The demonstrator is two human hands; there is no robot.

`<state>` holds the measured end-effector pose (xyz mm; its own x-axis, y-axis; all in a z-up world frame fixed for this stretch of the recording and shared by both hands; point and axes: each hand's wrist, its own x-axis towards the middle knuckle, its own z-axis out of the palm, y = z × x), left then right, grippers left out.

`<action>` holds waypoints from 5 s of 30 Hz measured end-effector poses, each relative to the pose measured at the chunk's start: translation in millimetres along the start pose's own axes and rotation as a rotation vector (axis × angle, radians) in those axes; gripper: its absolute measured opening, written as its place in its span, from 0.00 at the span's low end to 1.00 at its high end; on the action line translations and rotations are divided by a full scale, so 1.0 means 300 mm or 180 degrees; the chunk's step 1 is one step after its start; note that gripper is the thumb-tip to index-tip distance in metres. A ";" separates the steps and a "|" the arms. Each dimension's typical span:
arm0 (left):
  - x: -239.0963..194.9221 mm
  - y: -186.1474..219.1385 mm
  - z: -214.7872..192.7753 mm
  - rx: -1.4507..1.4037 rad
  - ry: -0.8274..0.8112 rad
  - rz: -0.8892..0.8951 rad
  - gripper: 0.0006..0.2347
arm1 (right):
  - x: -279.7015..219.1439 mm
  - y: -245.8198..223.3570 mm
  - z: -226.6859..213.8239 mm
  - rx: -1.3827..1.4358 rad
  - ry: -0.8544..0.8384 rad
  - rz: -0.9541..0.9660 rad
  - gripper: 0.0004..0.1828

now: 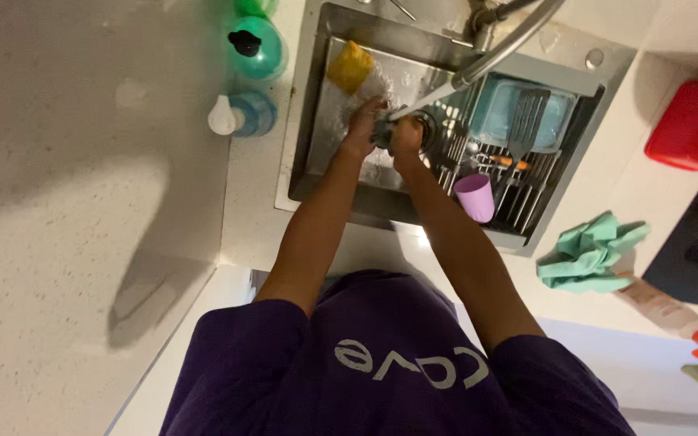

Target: The person wipes the black gas stovetop and surrounding white countertop using a green cloth and a yellow sponge. They move a blue bowl and a dish rack to access the counter, then wipe the sink area and rinse the sponge under running water.

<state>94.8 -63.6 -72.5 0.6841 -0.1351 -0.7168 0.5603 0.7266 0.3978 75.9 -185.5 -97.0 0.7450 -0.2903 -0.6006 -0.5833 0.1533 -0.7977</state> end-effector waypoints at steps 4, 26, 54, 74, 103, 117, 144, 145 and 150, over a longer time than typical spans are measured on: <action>-0.003 -0.093 -0.001 0.0131 -0.0141 0.0264 0.23 | 0.013 -0.031 -0.036 -0.0262 -0.0056 -0.0234 0.11; 0.018 -0.130 -0.055 -0.0710 -0.0145 -0.0076 0.08 | -0.135 0.013 -0.053 0.0441 -0.1386 -0.0635 0.38; 0.026 -0.061 -0.076 0.0998 0.0510 0.0381 0.17 | -0.185 -0.064 0.061 0.1028 -0.0896 0.0822 0.15; -0.134 -0.041 -0.060 0.1158 0.0148 0.0014 0.28 | -0.163 -0.077 0.055 -0.1317 0.0016 -0.0825 0.25; -0.659 0.256 0.146 0.3567 -0.1067 0.3276 0.16 | -0.586 -0.473 -0.069 -0.1841 -0.0891 -0.2268 0.15; -0.641 0.219 0.097 0.3637 -0.0998 0.3588 0.12 | -0.504 -0.392 -0.178 0.0263 -0.1032 -0.1468 0.08; -0.787 0.246 0.143 0.3392 -0.1809 0.3831 0.24 | -0.523 -0.363 -0.166 -0.0924 -0.1776 -0.1706 0.05; -0.783 0.239 0.134 0.3359 -0.1924 0.3721 0.26 | -0.533 -0.372 -0.166 -0.0778 -0.1784 -0.1627 0.05; -0.710 0.198 0.063 0.3697 -0.1117 0.2405 0.09 | -0.611 -0.513 -0.223 -0.0503 -0.1596 -0.1710 0.08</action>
<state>-8.8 -4.6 114.6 0.9675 -0.2523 -0.0172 -0.0435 -0.2329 0.9715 7.5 -219.1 139.5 0.9763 0.1840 -0.1140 -0.1091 -0.0366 -0.9934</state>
